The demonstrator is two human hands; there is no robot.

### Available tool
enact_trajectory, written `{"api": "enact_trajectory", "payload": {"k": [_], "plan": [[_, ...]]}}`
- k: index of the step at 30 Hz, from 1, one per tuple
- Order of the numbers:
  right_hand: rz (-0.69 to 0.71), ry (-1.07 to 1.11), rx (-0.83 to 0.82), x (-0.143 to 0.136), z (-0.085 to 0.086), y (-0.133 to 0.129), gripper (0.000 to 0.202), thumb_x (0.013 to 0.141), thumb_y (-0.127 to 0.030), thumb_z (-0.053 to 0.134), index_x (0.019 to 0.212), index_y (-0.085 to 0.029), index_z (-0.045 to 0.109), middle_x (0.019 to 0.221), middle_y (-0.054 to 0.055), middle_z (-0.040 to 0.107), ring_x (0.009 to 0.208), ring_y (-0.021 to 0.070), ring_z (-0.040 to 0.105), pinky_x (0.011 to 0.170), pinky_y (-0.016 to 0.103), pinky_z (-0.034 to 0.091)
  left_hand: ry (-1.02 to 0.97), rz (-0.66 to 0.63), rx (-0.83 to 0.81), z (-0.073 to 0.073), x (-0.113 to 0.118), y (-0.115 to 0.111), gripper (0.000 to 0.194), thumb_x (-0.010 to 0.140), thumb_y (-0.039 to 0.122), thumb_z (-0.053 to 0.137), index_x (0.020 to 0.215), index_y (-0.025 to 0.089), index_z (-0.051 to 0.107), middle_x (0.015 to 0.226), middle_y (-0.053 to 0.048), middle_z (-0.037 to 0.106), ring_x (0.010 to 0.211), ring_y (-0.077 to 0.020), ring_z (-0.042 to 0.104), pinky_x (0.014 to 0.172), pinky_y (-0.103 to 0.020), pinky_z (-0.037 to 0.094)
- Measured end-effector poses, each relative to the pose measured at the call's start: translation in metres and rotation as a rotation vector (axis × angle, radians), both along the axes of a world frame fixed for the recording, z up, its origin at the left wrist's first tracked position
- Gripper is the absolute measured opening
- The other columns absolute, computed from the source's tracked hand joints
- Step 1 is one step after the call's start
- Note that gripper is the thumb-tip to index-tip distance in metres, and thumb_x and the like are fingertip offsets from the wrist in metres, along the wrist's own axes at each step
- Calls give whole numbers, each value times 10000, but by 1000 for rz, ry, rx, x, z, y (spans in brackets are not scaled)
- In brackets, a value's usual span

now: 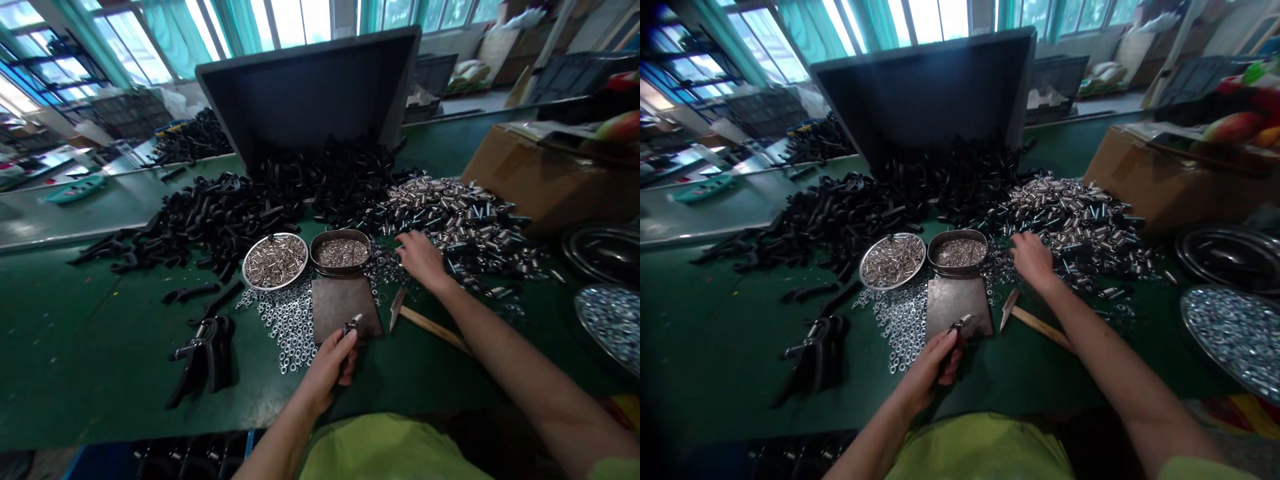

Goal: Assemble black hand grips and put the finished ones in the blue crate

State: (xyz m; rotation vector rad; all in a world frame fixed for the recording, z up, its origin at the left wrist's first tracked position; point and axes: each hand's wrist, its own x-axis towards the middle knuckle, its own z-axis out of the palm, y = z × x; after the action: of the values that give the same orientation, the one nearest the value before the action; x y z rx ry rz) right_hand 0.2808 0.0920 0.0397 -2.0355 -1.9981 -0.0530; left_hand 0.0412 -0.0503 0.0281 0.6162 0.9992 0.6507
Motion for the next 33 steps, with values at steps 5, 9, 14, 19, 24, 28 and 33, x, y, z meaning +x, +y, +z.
{"api": "enact_trajectory", "payload": {"k": [5,9,14,19,24,28,33], "plan": [[-88,-202,-100,53,-12,33,277,822,-130,471,1041,-129,640,1002,156,599,928,269,531,695,346,433,-155,198,-146,-5,-3,8,607,723,729,486,823,134,556,630,21,454,468,-44,328,380,-144,187],[48,-127,14,38,-6,10,338,815,-81,416,1076,-81,630,1024,190,569,974,294,526,778,400,436,-281,361,-306,-7,-9,23,416,792,543,527,667,148,498,560,23,437,432,-50,339,385,-150,237],[392,595,17,-27,19,-53,216,832,-247,531,1013,-193,638,1037,89,606,917,220,596,795,354,504,-466,470,-318,-8,-10,34,270,801,332,481,602,149,486,485,15,413,431,-76,372,425,-176,320],[565,757,23,-85,28,-100,143,841,-213,541,944,-223,640,964,57,637,902,190,619,782,325,527,-489,526,-251,-6,-1,31,248,809,302,473,633,137,528,481,-1,452,440,-94,403,448,-201,363],[668,592,190,-105,16,-110,174,890,-162,457,955,-189,617,943,90,649,885,184,628,771,320,521,-485,637,-229,1,5,28,151,787,234,517,701,117,558,530,1,506,461,-83,444,477,-193,388],[540,489,134,-112,6,-110,145,884,-309,517,896,-192,601,788,73,657,741,207,637,681,332,511,-420,706,-191,1,2,28,135,742,254,580,712,128,543,592,10,541,488,-71,468,485,-184,379],[538,532,37,-111,7,-106,99,889,-265,493,885,-206,572,769,53,649,714,199,633,650,315,502,-254,673,105,-6,-4,27,209,705,303,653,686,156,505,559,49,485,497,-66,446,509,-189,370]]}}
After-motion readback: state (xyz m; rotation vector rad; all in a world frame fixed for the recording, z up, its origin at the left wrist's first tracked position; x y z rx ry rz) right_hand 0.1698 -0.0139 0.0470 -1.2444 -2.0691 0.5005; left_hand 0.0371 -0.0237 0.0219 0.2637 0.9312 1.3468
